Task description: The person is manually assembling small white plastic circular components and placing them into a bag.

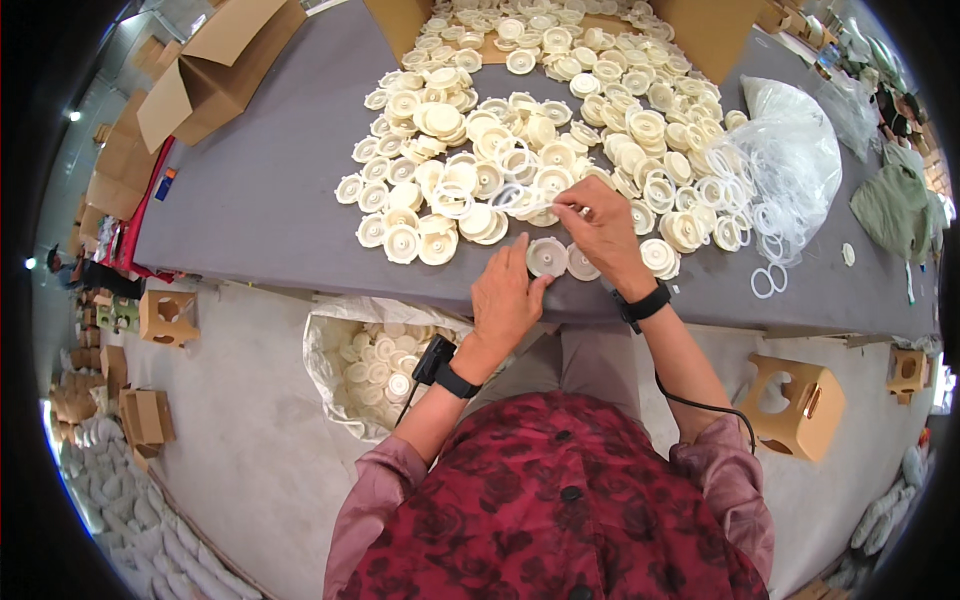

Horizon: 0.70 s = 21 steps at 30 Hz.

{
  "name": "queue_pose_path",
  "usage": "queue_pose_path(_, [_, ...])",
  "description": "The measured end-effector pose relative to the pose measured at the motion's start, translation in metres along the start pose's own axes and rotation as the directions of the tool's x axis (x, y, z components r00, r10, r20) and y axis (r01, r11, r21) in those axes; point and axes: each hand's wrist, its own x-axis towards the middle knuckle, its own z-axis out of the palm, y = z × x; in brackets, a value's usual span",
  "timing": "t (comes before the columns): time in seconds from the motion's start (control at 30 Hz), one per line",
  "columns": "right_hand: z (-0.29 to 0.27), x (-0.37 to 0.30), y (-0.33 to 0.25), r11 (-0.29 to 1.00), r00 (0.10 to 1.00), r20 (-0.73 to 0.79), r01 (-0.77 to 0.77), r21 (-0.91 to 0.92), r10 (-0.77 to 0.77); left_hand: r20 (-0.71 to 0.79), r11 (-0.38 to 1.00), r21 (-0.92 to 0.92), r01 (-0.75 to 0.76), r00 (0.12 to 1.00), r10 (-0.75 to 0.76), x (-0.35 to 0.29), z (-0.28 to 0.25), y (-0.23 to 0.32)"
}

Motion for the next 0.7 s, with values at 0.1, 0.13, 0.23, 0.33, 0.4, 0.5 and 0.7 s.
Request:
queue_pose_path(0.1, [-0.022, -0.014, -0.009, 0.984, 0.990, -0.015, -0.137, 0.116, 0.140, 0.083, 0.999, 0.000, 0.046, 0.995, -0.046, 0.006, 0.001, -0.007])
queue_pose_path(0.13, [-0.024, -0.022, -0.007, 0.981, 0.985, -0.051, -0.156, 0.117, 0.163, 0.085, 0.999, -0.003, 0.043, 0.995, -0.043, 0.010, 0.001, -0.007])
queue_pose_path(0.23, [-0.021, -0.041, 0.004, 0.974, 0.973, -0.114, -0.188, 0.123, 0.202, 0.119, 0.985, -0.097, 0.145, 0.984, -0.133, 0.022, 0.003, -0.004])
queue_pose_path(0.33, [-0.016, -0.049, 0.014, 0.927, 0.928, -0.144, -0.311, 0.208, 0.344, 0.162, 0.965, -0.141, 0.221, 0.967, -0.198, 0.029, 0.012, -0.008])
queue_pose_path(0.4, [-0.021, -0.045, 0.015, 0.812, 0.868, -0.126, -0.386, 0.438, 0.481, 0.160, 0.888, -0.387, 0.247, 0.967, -0.200, 0.033, 0.017, -0.013])
queue_pose_path(0.5, [-0.034, -0.030, 0.012, 0.629, 0.769, -0.085, -0.448, 0.636, 0.634, 0.322, 0.580, -0.650, 0.490, 0.870, -0.373, 0.041, 0.018, -0.015])
queue_pose_path(0.7, [-0.045, -0.020, 0.025, 0.929, 0.865, -0.353, -0.290, 0.232, 0.358, 0.437, 0.402, -0.710, 0.578, 0.810, -0.392, 0.045, -0.005, -0.021])
